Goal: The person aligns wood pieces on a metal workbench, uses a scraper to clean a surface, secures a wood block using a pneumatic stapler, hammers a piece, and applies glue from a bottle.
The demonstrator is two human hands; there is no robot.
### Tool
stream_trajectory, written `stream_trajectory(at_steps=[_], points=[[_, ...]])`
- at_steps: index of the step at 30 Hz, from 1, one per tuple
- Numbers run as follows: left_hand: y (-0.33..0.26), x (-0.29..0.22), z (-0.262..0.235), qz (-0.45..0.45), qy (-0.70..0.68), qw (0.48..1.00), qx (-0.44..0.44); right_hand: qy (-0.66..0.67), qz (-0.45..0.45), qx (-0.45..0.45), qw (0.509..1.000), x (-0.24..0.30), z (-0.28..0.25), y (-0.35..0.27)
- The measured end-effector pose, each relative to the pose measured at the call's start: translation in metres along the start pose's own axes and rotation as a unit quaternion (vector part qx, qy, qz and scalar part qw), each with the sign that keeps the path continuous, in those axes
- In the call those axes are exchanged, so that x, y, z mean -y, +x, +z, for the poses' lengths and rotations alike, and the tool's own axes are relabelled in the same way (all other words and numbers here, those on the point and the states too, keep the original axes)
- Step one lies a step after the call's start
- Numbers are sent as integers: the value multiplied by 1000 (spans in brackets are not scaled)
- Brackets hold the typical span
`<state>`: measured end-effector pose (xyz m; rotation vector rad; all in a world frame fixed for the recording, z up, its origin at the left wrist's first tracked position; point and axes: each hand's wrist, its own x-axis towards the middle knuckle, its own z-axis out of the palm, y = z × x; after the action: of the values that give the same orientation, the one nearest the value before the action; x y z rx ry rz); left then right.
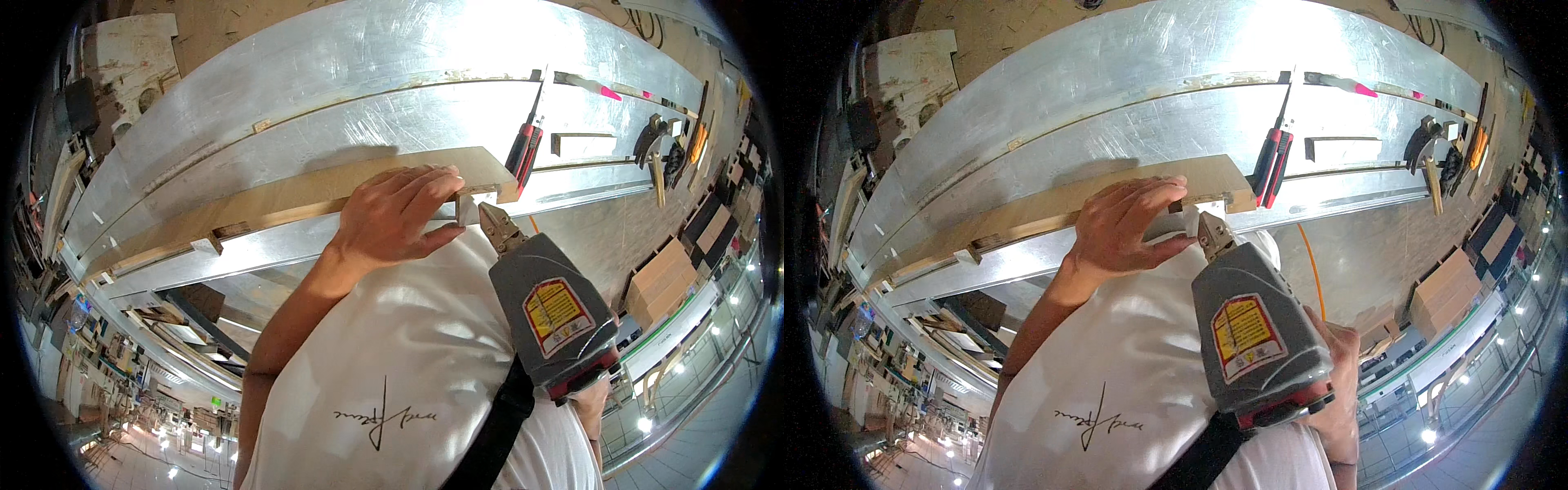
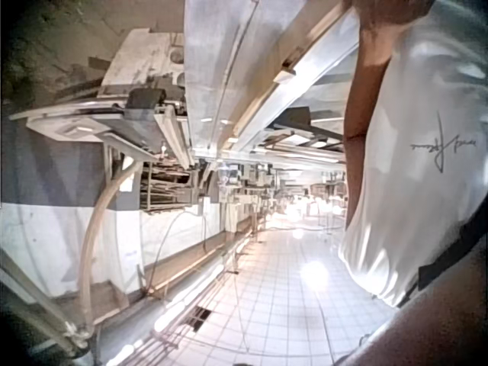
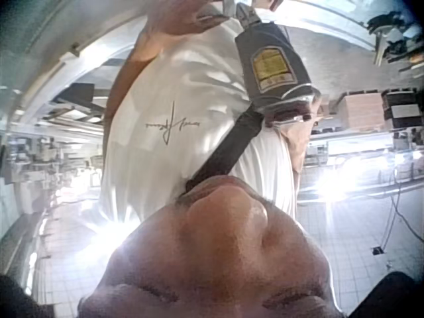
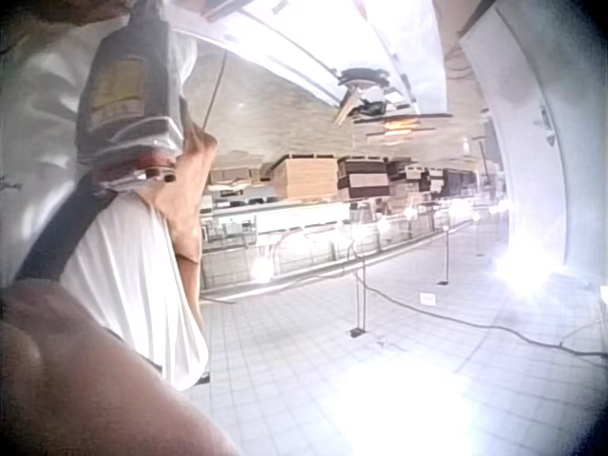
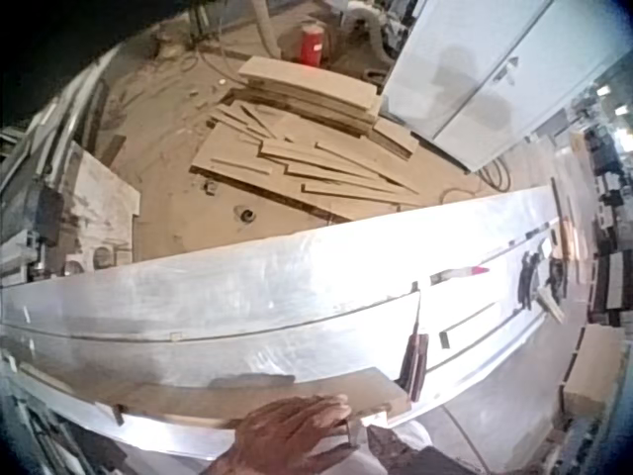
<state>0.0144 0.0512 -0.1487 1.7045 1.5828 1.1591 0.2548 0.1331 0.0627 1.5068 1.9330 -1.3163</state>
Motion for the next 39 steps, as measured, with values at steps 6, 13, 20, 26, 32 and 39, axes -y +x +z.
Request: stream_trajectory(at_steps=[6,13,20,26,32,39], points=[[2,1,-1,14,-11,1000,-17,28,29,10,999,0,0,-3],[0,1,-3,16,33,999,13,49,52,31,997,-4,1,-3],[1,1,-1,10,25,1000,13,-1,18,22,1000,-8,4,-6],[1,0,-2,2,17,1000,19,-27,24,10,999,-5,2,-10],[1,0,0,0,23,1000,17,-13,20,0,1000,18,3,-4],[1,1,-1,1,20,1000,20,-36,-25,3,999,0,-2,0]])
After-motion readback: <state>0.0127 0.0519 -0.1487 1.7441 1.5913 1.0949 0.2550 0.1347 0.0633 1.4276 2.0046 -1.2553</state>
